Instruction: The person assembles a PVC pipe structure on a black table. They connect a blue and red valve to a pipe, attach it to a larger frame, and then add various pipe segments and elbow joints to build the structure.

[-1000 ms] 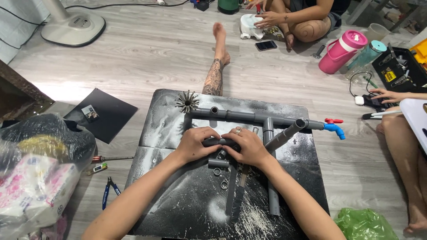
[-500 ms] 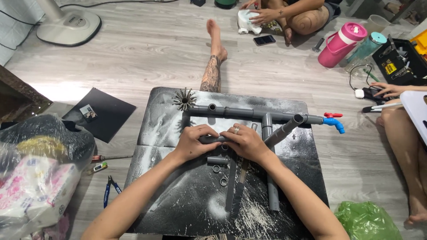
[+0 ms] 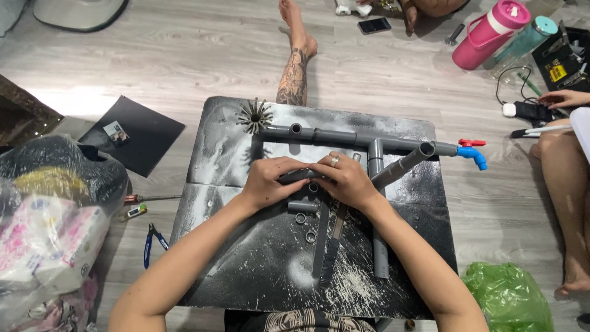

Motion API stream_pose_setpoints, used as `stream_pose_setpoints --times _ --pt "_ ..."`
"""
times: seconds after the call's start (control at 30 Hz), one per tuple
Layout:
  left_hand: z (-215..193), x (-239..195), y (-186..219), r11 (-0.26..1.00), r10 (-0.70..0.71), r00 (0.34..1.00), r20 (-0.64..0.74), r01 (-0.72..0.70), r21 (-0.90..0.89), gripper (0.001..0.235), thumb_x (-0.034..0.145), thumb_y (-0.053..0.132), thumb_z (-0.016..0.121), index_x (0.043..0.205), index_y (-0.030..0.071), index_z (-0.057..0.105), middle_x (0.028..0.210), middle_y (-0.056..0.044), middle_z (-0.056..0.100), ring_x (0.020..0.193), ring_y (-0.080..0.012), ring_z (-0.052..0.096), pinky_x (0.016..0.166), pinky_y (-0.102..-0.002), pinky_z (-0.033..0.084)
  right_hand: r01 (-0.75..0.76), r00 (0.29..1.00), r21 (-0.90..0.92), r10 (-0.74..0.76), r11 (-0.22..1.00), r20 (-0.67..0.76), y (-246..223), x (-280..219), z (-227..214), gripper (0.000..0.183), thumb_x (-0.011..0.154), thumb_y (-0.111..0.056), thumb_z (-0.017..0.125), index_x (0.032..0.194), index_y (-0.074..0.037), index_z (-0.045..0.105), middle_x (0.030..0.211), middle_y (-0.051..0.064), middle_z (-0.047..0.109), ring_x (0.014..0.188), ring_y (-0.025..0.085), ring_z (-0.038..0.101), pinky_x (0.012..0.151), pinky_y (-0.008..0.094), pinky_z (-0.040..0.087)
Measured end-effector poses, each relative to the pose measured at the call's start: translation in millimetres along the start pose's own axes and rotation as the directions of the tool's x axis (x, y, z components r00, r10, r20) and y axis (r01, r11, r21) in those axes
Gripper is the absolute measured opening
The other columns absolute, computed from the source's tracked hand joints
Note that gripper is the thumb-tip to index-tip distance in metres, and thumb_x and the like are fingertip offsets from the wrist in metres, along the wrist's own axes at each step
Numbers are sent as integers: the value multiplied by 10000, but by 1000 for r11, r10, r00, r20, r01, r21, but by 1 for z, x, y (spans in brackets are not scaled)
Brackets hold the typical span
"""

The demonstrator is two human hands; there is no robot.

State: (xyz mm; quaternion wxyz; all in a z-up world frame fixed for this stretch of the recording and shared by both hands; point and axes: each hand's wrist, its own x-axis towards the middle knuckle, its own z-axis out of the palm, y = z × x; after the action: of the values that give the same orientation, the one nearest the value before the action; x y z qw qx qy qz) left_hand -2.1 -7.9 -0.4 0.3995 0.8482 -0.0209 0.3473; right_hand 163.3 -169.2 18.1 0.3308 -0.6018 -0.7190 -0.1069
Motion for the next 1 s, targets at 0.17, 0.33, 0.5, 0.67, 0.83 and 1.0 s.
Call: stream_pose_setpoints --times 0.17,0.33,0.5,0.67,0.83,1.0 --pt "-5 4 7 1000 -20 1000 9 20 23 215 789 121 854 994 155 798 879 -30 804 803 -255 766 691 -333 620 -11 999 26 12 1000 -51 2 -3 2 229 808 -63 832 1025 -55 760 829 52 716 709 252 644 635 361 551" --pt "-2 3 4 1000 -2 1000 8 1 25 213 773 118 861 973 148 791 883 -32 805 811 -252 771 693 -335 623 -16 998 4 17 1000 -63 3 -5 2 203 829 -118 830 1019 -89 767 828 27 719 707 238 646 626 359 545" --pt "-1 2 4 999 -21 999 38 20 46 216 784 128 854 986 155 785 888 -16 804 815 -242 768 696 -320 625 -61 997 -37 60 997 -38 3 -8 6 222 809 -124 838 1018 -108 767 884 19 734 722 230 660 642 364 552" --pt "-4 5 7 997 -38 998 47 34 72 206 777 126 855 965 145 774 888 -31 804 823 -263 770 688 -350 629 -71 997 -44 69 997 -32 6 -9 8 227 790 -113 841 1004 -95 766 893 45 722 718 257 672 633 389 552" --pt "-7 9 17 996 -64 996 56 60 73 199 783 126 850 965 150 774 892 -21 803 827 -252 767 704 -343 630 -90 996 -54 89 994 -21 7 -11 7 226 803 -132 832 1019 -118 768 908 25 713 737 244 673 648 375 558" --pt "-6 10 14 995 -66 996 53 61 77 193 782 129 853 957 149 773 893 -20 802 836 -250 767 714 -343 629 -95 995 -55 95 994 -7 7 -8 3 232 796 -130 835 1020 -126 772 907 17 710 749 236 680 655 368 563"
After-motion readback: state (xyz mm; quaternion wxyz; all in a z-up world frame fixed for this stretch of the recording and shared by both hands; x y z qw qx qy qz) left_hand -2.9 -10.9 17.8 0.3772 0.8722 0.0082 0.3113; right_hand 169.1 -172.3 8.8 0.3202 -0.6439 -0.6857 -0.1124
